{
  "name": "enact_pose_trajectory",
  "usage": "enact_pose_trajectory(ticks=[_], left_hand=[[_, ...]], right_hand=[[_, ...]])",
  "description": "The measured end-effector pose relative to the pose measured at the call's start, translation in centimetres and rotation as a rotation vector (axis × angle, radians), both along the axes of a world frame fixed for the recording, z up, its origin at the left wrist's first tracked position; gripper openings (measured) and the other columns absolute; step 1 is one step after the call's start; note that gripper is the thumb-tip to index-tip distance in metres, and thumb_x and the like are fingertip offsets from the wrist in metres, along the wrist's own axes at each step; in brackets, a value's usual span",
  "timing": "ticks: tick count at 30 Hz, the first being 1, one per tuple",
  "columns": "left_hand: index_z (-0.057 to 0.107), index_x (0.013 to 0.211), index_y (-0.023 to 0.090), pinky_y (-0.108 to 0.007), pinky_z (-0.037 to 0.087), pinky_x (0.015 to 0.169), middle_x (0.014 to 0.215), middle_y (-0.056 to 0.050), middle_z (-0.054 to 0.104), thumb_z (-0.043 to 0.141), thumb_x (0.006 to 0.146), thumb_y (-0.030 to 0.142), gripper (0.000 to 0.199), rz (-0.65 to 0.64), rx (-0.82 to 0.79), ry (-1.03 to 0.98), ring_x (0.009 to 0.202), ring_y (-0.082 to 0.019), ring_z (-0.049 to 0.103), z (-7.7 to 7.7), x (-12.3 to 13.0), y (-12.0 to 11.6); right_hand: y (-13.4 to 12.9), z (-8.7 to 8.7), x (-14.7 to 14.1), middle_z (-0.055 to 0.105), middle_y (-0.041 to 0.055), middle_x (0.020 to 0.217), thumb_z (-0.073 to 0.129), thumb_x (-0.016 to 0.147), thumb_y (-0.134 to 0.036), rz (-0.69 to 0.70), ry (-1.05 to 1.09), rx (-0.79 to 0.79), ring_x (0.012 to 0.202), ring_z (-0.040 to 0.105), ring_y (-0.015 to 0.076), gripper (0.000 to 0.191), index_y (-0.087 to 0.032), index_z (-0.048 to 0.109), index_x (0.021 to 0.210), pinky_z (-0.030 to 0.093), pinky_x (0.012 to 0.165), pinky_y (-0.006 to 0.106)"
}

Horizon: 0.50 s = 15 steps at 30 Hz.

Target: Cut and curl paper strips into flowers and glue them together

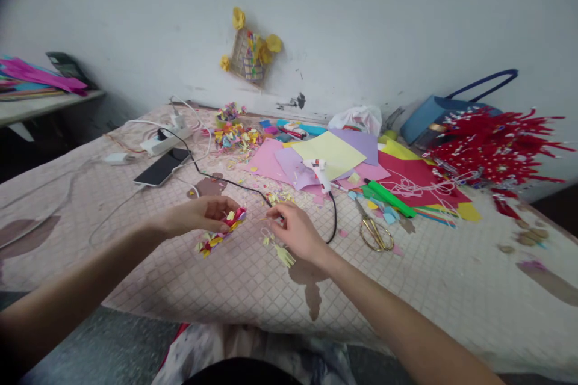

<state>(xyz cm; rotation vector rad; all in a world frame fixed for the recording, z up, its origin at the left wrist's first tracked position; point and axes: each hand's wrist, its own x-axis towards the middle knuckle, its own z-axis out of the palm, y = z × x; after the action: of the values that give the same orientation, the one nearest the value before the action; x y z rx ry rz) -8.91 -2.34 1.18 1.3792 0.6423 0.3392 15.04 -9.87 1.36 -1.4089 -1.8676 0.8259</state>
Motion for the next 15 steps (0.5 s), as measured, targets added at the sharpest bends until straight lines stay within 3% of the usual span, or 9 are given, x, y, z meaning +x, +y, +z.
enact_pose_trajectory(ticks=[2,5,15], left_hand=[[0.058,0.1,0.016,-0.025,0.046,0.069,0.084,0.0,0.061,0.075,0.065,0.019,0.039,0.049,0.012,-0.002,0.071,-0.01,0.059,0.3,0.3,-0.5],[0.056,0.103,0.015,-0.026,0.046,0.068,0.081,0.0,0.061,0.074,0.066,0.02,0.042,0.114,0.033,-0.013,0.071,-0.011,0.058,0.5,1.0,-1.2],[0.053,0.104,0.015,-0.032,0.048,0.072,0.085,-0.003,0.06,0.075,0.064,0.025,0.048,0.263,0.068,-0.014,0.076,-0.015,0.06,1.4,2.4,-2.8]], right_hand=[[-0.5,1.1,-0.5,0.058,0.0027,0.085,0.055,0.083,-0.018,-0.077,0.009,0.199,0.066,0.05,0.012,0.009,-0.019,0.063,0.086,0.039,0.057,0.024],[-1.3,2.1,-1.7,0.055,0.0022,0.087,0.055,0.083,-0.017,-0.084,0.036,0.335,0.062,0.048,0.0105,0.008,-0.02,0.061,0.087,0.039,0.054,0.023],[-1.2,1.2,-4.4,0.051,0.0041,0.094,0.055,0.08,-0.016,-0.143,-0.156,0.469,0.068,0.052,0.0136,0.015,-0.021,0.056,0.094,0.044,0.061,0.027]])
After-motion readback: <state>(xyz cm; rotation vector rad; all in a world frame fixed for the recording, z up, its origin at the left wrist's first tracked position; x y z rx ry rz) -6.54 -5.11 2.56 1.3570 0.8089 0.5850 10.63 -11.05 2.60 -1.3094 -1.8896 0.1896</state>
